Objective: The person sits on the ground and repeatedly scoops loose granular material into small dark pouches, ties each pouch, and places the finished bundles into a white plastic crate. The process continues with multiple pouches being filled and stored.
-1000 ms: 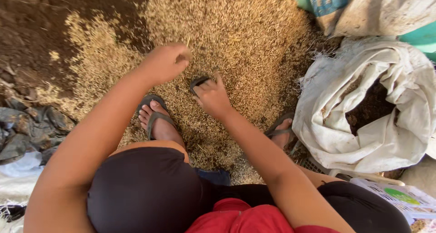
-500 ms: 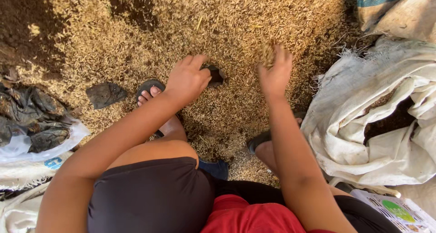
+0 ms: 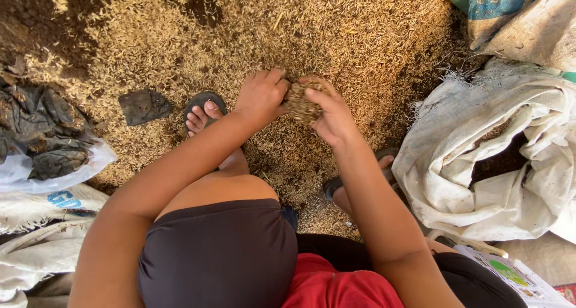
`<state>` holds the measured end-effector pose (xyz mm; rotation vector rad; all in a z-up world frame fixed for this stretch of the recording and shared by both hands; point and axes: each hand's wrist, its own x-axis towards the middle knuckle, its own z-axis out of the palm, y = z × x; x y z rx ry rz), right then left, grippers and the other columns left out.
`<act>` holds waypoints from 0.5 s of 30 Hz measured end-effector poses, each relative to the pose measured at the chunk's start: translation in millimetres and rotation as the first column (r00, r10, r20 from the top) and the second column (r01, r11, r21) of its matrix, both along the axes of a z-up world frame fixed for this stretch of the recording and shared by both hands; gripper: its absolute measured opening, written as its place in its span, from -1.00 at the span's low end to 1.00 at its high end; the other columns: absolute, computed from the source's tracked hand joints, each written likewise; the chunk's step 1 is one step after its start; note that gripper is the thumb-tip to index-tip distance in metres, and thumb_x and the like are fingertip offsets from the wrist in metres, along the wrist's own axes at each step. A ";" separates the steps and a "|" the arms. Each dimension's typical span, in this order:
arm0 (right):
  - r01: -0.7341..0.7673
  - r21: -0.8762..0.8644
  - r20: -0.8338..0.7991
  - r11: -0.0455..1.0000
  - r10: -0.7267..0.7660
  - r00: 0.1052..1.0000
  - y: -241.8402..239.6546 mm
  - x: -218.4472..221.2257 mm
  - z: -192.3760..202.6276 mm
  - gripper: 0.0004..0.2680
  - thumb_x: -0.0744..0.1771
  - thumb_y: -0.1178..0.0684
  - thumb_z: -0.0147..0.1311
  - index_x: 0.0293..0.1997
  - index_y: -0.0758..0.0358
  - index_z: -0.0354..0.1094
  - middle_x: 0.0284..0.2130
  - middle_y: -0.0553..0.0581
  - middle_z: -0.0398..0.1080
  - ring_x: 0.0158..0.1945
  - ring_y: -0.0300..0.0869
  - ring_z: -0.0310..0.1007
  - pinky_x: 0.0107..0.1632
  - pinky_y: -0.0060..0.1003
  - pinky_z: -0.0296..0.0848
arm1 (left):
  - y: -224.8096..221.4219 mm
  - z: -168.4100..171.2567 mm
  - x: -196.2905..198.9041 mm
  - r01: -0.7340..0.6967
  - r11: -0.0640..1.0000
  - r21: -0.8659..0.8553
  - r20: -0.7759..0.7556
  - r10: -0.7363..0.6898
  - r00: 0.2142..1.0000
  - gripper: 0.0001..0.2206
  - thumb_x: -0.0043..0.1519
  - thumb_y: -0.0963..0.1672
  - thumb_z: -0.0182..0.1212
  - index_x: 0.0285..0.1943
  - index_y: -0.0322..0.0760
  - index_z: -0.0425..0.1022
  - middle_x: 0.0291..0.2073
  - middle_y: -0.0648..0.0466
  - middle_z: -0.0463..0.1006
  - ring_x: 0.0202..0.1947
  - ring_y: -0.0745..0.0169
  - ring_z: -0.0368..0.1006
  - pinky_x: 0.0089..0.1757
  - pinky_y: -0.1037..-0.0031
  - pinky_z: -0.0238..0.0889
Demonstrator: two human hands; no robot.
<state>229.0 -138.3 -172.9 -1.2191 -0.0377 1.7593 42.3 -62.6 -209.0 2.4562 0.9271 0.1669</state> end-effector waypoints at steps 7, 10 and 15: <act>-0.137 -0.011 0.168 0.991 0.137 0.976 -0.5 -12.8 6.8 -0.60 0.33 0.12 0.16 0.33 0.31 0.19 0.15 0.32 0.38 0.18 0.03 0.48 0.14 -0.09 0.56 | -8.1 -13.4 -5.6 -0.006 0.995 0.101 0.035 0.002 0.999 -0.74 0.04 -0.22 0.36 -0.09 -0.34 0.56 -0.11 0.00 0.48 -0.12 0.00 0.47 -0.17 0.23 0.36; -0.248 -0.043 0.403 0.968 0.244 0.882 -11.4 8.1 6.0 -0.66 0.33 0.12 0.14 0.26 0.26 0.29 0.21 0.21 0.36 0.18 -0.05 0.47 0.09 -0.10 0.61 | -7.9 -11.5 -9.5 -0.033 0.994 0.104 0.108 0.021 0.994 -0.75 0.11 -0.23 0.33 -0.02 -0.34 0.58 -0.11 0.00 0.48 -0.12 0.01 0.45 -0.16 0.22 0.35; 0.167 0.068 0.726 0.984 -0.163 0.668 -56.7 112.7 -49.4 -0.84 0.36 0.16 0.04 0.02 0.30 0.45 0.05 0.24 0.47 0.03 -0.10 0.56 -0.06 -0.22 0.65 | -7.4 2.8 -17.7 0.114 0.985 0.131 0.227 -0.141 0.964 -0.78 0.08 -0.12 0.39 -0.20 -0.37 0.58 0.08 -0.16 0.43 0.10 -0.20 0.35 0.12 -0.03 0.23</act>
